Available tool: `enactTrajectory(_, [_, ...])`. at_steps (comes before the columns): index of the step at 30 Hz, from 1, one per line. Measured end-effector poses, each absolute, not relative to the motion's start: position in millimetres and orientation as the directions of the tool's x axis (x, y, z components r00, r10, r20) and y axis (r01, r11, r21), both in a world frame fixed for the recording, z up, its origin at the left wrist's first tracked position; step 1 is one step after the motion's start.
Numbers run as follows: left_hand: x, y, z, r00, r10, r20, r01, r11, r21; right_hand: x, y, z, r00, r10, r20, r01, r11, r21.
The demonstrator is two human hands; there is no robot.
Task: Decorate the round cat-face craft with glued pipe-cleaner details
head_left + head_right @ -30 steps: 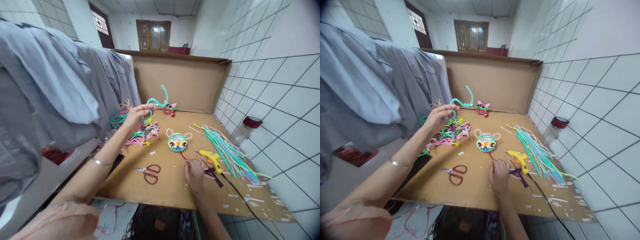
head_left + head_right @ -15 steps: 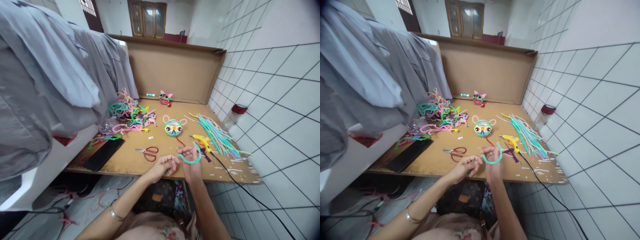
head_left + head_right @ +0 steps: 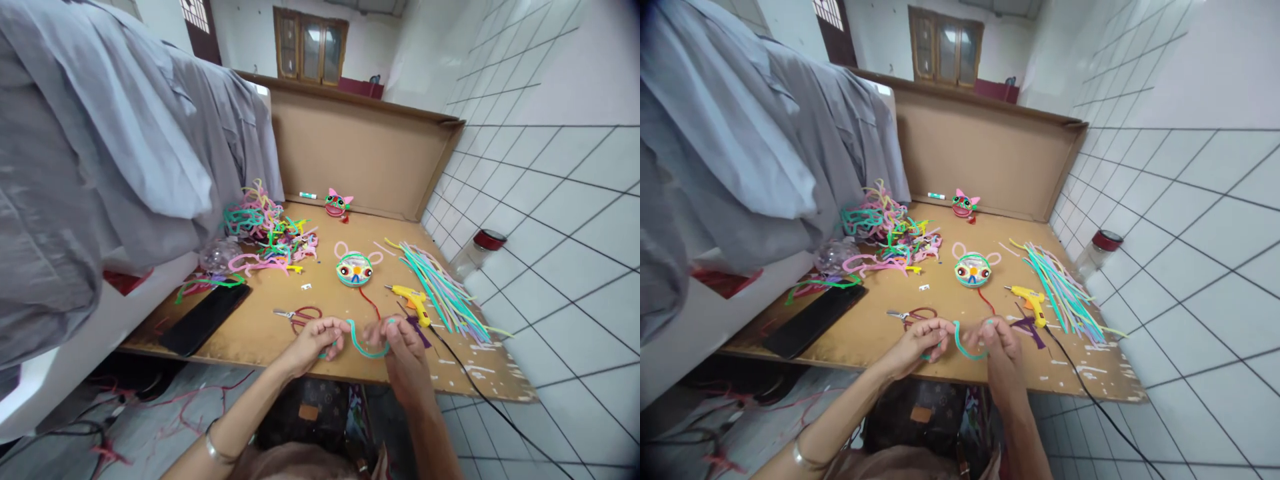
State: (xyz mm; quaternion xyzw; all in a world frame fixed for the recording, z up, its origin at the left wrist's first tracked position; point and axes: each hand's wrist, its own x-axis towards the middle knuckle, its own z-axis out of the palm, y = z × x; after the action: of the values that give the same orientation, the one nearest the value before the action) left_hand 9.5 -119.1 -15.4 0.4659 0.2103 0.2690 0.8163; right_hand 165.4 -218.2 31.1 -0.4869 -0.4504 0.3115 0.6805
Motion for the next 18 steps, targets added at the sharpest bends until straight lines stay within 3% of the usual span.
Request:
enactTrajectory(3, [3.9, -108.8, -14.5, 0.768, 0.632, -0.103, -0.297, 0.495, 0.817, 171.8, -211.8, 31.4, 0.411, 0.887, 0.208, -0.198, 0.309, -0.93])
enactTrajectory(5, [-3.2, -101.6, -16.0, 0.767, 0.632, -0.106, -0.32, 0.52, 0.792, 183.9, -207.1, 35.5, 0.464, 0.865, 0.192, -0.231, 0.327, -0.916])
enactTrajectory(13, [-23.8, -78.3, -17.4, 0.729, 0.677, -0.105, -0.187, 0.344, 0.92, 219.0, -192.1, 45.1, 0.673, 0.712, 0.2, -0.128, 0.378, -0.917])
enactTrajectory(18, [-11.6, -75.0, -11.3, 0.527, 0.844, -0.103, -0.152, 0.212, 0.965, 216.2, -193.3, 33.1, 0.72, 0.657, 0.224, 0.01, 0.313, -0.95])
